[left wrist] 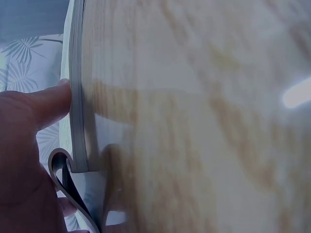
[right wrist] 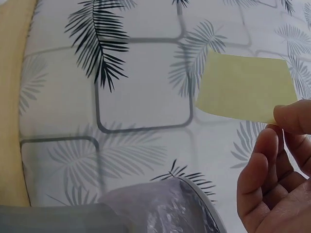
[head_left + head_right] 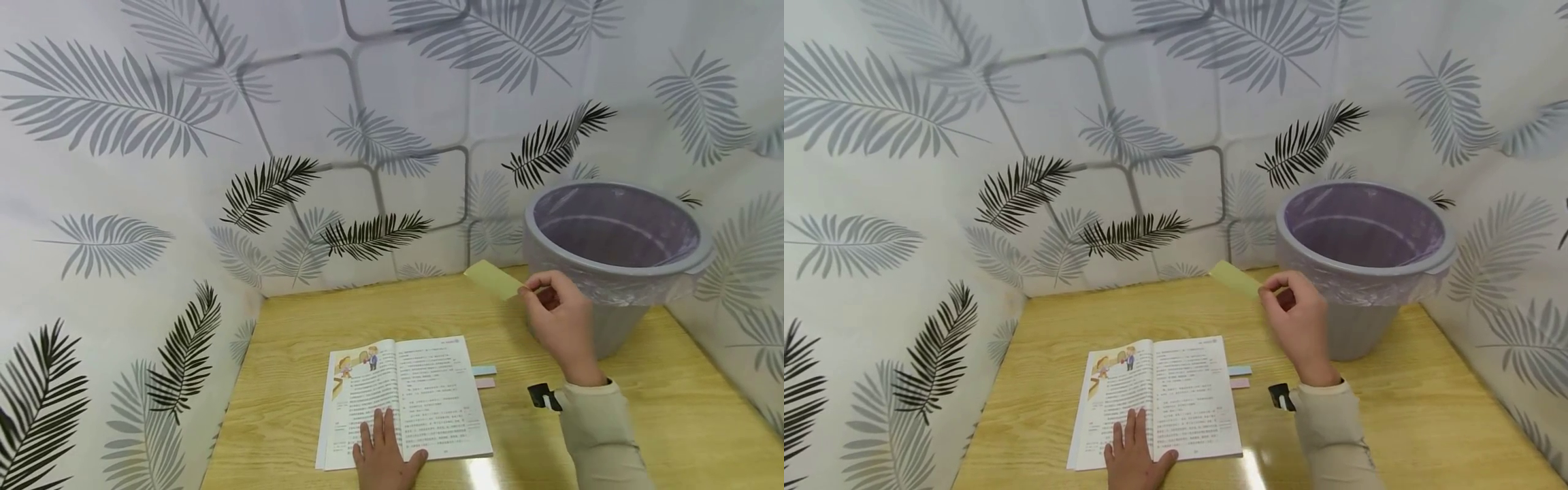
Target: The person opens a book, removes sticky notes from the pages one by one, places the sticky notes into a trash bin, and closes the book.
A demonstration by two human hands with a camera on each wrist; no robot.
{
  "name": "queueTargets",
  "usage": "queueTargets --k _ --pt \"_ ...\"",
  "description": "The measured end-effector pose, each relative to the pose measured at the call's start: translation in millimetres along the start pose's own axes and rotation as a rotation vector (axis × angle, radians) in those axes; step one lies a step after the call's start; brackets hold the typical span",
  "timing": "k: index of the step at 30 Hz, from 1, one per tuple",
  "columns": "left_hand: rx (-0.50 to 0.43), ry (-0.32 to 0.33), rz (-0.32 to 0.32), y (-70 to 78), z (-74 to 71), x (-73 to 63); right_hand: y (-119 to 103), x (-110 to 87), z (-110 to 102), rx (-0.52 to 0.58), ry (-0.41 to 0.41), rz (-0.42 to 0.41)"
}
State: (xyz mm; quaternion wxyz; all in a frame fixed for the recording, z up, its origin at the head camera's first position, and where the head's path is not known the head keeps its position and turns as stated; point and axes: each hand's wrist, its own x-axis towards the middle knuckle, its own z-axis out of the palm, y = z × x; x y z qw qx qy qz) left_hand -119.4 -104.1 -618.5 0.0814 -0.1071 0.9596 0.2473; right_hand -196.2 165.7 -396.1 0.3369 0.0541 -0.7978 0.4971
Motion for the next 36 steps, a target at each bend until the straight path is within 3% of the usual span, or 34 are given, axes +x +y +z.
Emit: queueTargets --k 6,14,21,36 --pt "0.016 0.0 -0.008 -3.7 4.1 1.6 0.2 6.5 -11.8 0.024 0.058 0.046" --pt "0.002 0.003 0.002 -2.3 1.5 2.3 3.7 17.1 -30.4 0.049 0.125 0.049" --pt "0.007 -0.001 0.007 -2.8 1.0 4.1 10.6 24.2 -44.6 0.05 0.24 0.026" --pt "0.001 -0.024 -0.005 -6.0 1.0 4.0 28.7 39.5 -71.8 -0.037 0.48 0.112"
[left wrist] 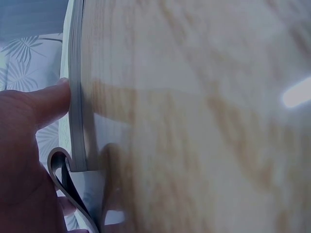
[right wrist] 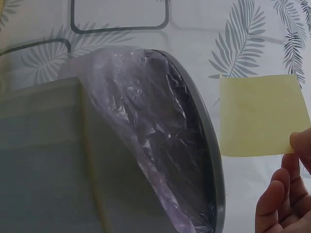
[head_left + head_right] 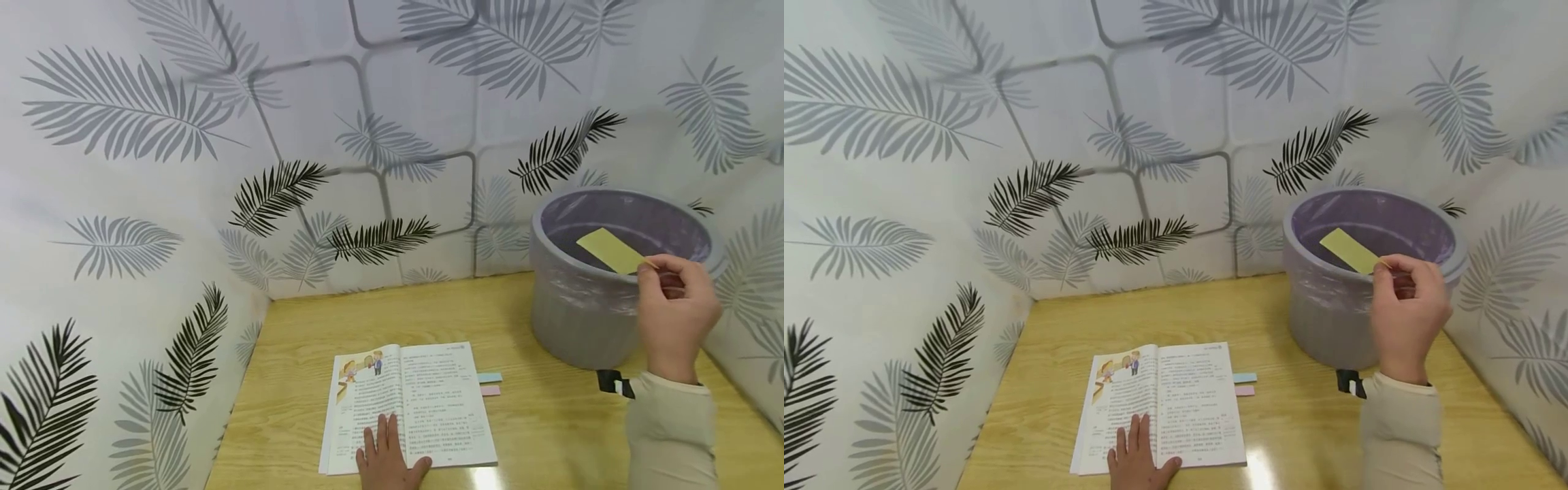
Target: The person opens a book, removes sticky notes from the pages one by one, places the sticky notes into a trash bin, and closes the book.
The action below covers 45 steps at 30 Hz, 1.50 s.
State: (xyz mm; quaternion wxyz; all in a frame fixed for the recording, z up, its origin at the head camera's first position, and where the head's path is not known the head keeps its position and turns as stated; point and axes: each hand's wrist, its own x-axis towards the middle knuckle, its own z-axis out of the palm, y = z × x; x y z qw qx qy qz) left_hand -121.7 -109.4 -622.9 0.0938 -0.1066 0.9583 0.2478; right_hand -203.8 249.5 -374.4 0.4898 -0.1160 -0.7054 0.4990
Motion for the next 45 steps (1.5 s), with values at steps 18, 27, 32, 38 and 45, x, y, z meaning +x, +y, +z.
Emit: queueTargets --k 18,27,32,38,45 --pt "0.017 -0.002 -0.008 5.8 -0.9 0.6 24.8 4.9 -8.1 -0.178 -0.034 -0.088" --pt "0.039 0.083 0.018 -0.8 9.5 0.2 23.5 2.4 -10.4 -0.204 -0.093 -0.07" --pt "0.021 0.068 0.018 -0.8 8.6 0.9 24.6 1.7 -10.8 -0.211 -0.1 -0.056" --pt "0.015 0.024 -0.004 2.3 4.1 1.0 27.3 2.7 -11.5 -0.231 -0.103 -0.045" --pt "0.011 -0.003 -0.032 5.8 0.4 0.7 27.1 3.4 -10.8 -0.209 -0.097 -0.053"
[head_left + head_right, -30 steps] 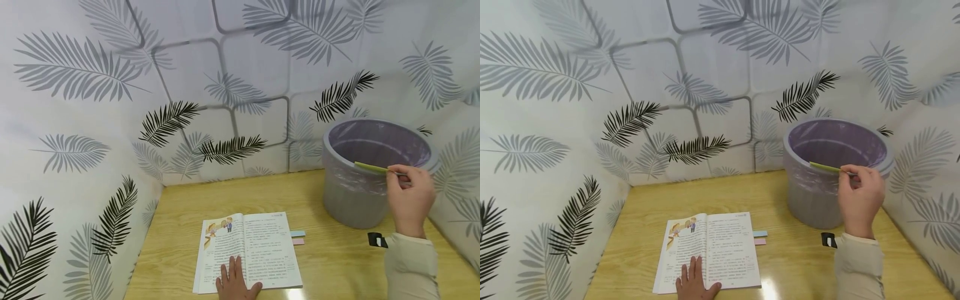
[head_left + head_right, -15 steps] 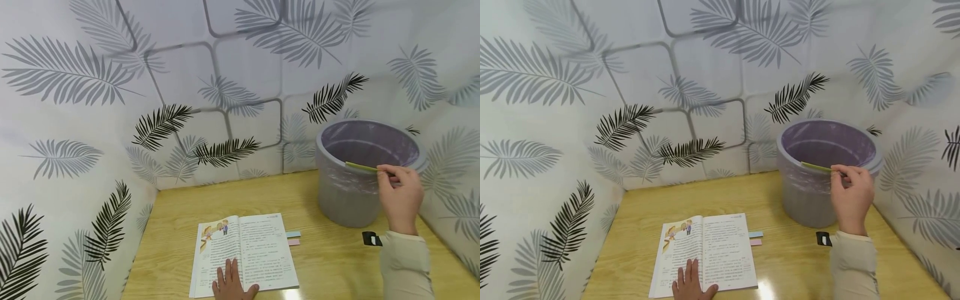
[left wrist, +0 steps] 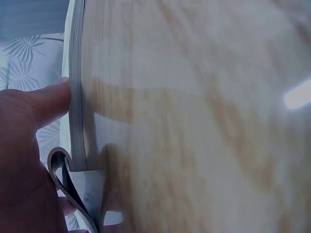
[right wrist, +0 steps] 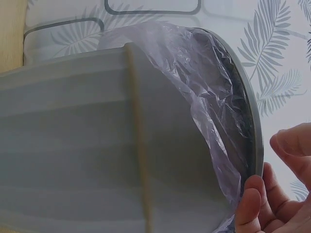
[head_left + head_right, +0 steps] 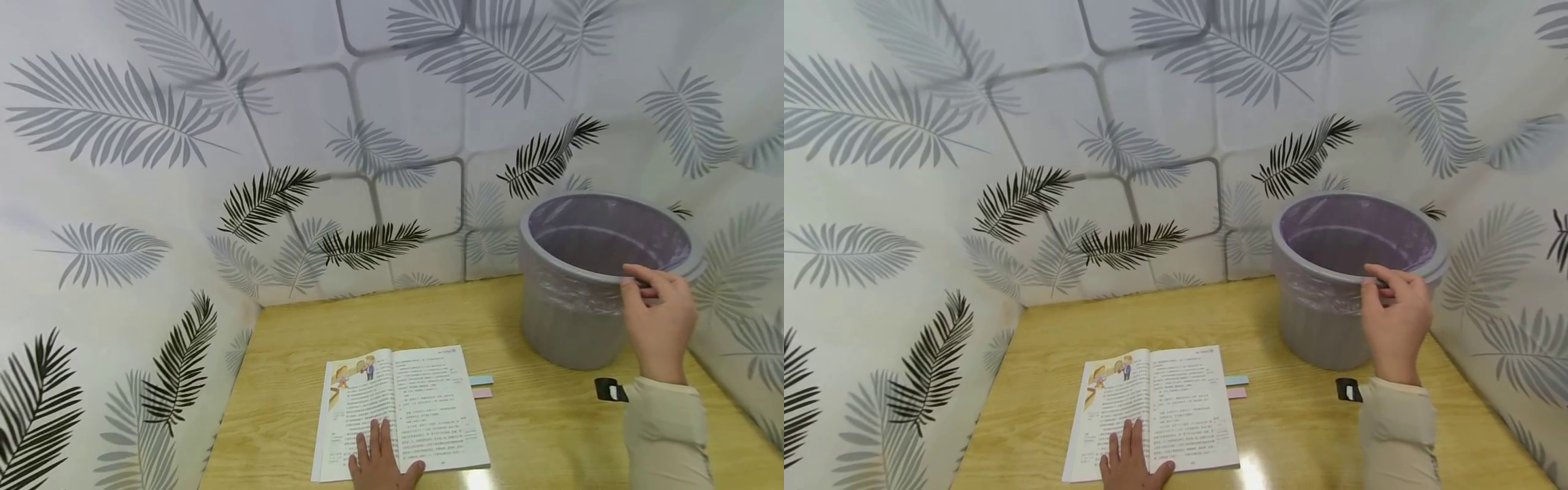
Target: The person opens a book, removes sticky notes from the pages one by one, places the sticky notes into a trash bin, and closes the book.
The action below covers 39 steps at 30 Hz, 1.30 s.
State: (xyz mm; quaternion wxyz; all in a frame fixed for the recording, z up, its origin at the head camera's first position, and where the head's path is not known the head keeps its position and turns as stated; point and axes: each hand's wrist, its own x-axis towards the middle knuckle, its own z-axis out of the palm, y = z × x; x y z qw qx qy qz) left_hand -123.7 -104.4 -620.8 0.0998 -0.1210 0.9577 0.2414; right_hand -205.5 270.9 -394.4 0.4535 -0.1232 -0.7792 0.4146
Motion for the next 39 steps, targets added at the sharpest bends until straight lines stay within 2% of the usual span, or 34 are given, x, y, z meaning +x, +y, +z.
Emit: queueTargets --k 9,13,17,21,30,34,39 --pt "0.003 -0.005 0.004 -0.6 0.4 0.4 -0.8 -3.5 -0.6 0.029 -0.021 0.025" --pt "-0.001 0.004 0.015 -1.4 0.3 0.4 -3.5 -8.7 0.5 0.088 0.019 0.052" --pt "-0.013 0.008 0.023 -1.4 0.5 1.0 -6.2 -19.1 3.9 0.161 0.082 0.03" --pt "-0.009 0.01 0.02 -1.9 1.9 1.4 -5.9 -33.8 9.3 0.223 0.073 0.0" --pt "-0.013 0.017 0.035 -1.6 0.0 -2.2 1.6 -68.0 26.1 0.335 -0.061 -0.071" --pt "-0.012 0.029 0.042 -0.6 1.2 -2.1 1.6 -80.9 31.9 0.315 -0.165 -0.026" --pt "-0.023 0.027 0.041 -0.9 0.2 -2.3 3.4 -97.1 37.3 0.225 -0.364 0.091"
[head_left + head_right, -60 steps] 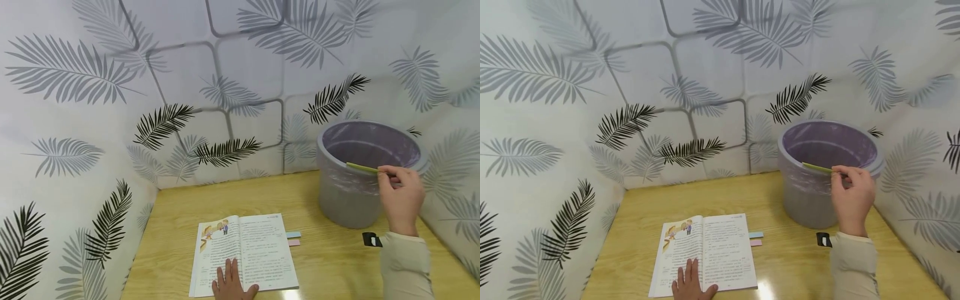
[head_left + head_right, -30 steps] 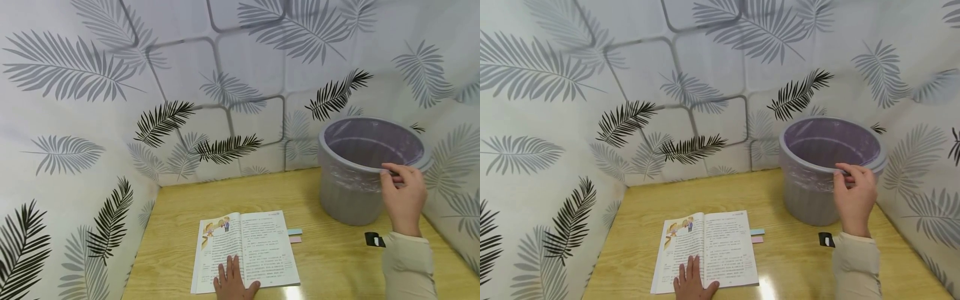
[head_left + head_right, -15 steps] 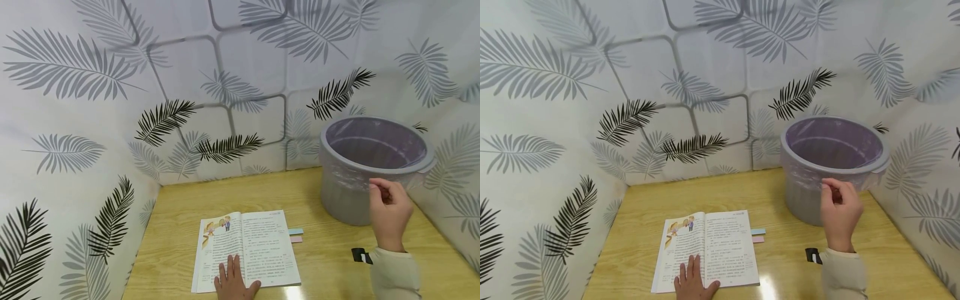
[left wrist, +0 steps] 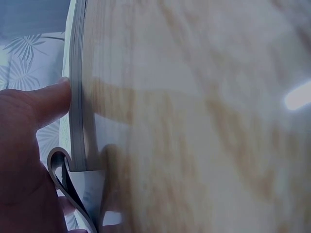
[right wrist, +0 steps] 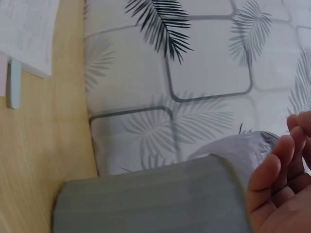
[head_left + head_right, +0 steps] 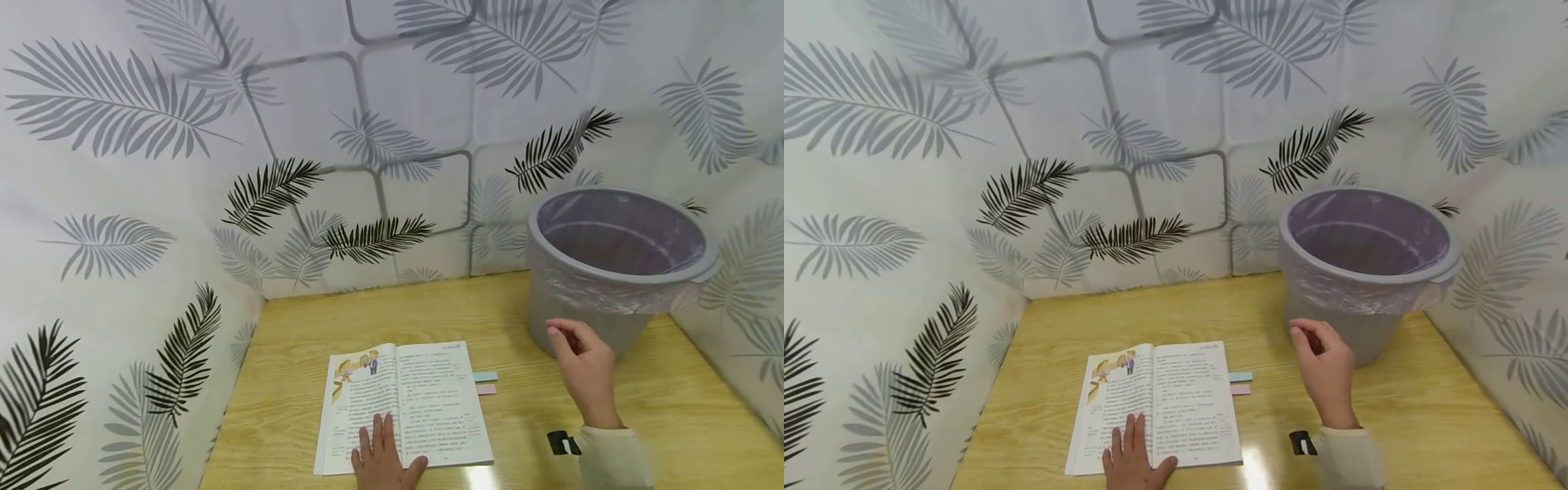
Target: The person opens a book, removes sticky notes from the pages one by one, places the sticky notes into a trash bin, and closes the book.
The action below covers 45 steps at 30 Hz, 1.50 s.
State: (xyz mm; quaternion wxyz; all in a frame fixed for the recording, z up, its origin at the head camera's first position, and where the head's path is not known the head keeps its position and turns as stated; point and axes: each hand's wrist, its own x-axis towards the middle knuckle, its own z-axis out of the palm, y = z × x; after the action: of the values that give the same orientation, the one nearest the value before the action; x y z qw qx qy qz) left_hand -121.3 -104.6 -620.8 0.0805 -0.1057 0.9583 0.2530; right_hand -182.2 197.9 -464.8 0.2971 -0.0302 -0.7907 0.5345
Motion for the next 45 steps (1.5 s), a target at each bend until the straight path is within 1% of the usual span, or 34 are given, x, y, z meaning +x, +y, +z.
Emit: queueTargets --k 2,5,7,10,14,18,21,23,28,30,35,39,45 --pt "-0.003 -0.005 0.0 0.4 -1.0 0.1 1.7 -4.6 3.5 -0.028 -0.067 0.042" --pt "-0.006 -0.014 0.001 0.6 -2.2 0.4 4.4 -9.5 8.7 -0.061 -0.143 0.081" --pt "-0.008 -0.019 0.0 0.3 -2.4 0.2 7.3 -11.7 12.0 -0.062 -0.186 0.096" --pt "-0.005 -0.024 -0.002 -0.7 -1.9 0.2 12.6 -14.5 17.4 -0.056 -0.23 0.115" --pt "-0.001 -0.021 -0.002 -1.5 -1.3 0.1 19.1 -19.1 25.5 -0.057 -0.274 0.121" --pt "-0.004 -0.018 0.003 -2.1 -1.1 0.1 25.2 -24.8 34.7 -0.063 -0.319 0.108" --pt "-0.002 -0.015 0.007 -2.4 -1.1 0.2 30.7 -28.4 42.5 -0.069 -0.352 0.122" --pt "-0.002 -0.01 0.007 -2.7 -0.6 0.2 34.6 -30.2 47.4 -0.064 -0.375 0.151" --pt "0.0 0.006 0.008 -4.1 1.7 0.2 44.9 -33.5 56.3 -0.059 -0.43 0.255" --pt "0.003 0.012 0.007 -4.8 2.6 0.8 49.0 -34.6 59.3 -0.073 -0.447 0.28" --pt "0.01 0.011 0.001 -5.9 3.6 2.2 57.0 -38.6 68.8 -0.129 -0.501 0.315" --pt "0.008 0.0 -0.004 -6.0 3.3 2.5 63.3 -44.4 80.4 -0.153 -0.545 0.336" --pt "0.005 -0.015 -0.006 -4.9 1.5 1.7 74.9 -52.9 99.0 -0.186 -0.582 0.377"
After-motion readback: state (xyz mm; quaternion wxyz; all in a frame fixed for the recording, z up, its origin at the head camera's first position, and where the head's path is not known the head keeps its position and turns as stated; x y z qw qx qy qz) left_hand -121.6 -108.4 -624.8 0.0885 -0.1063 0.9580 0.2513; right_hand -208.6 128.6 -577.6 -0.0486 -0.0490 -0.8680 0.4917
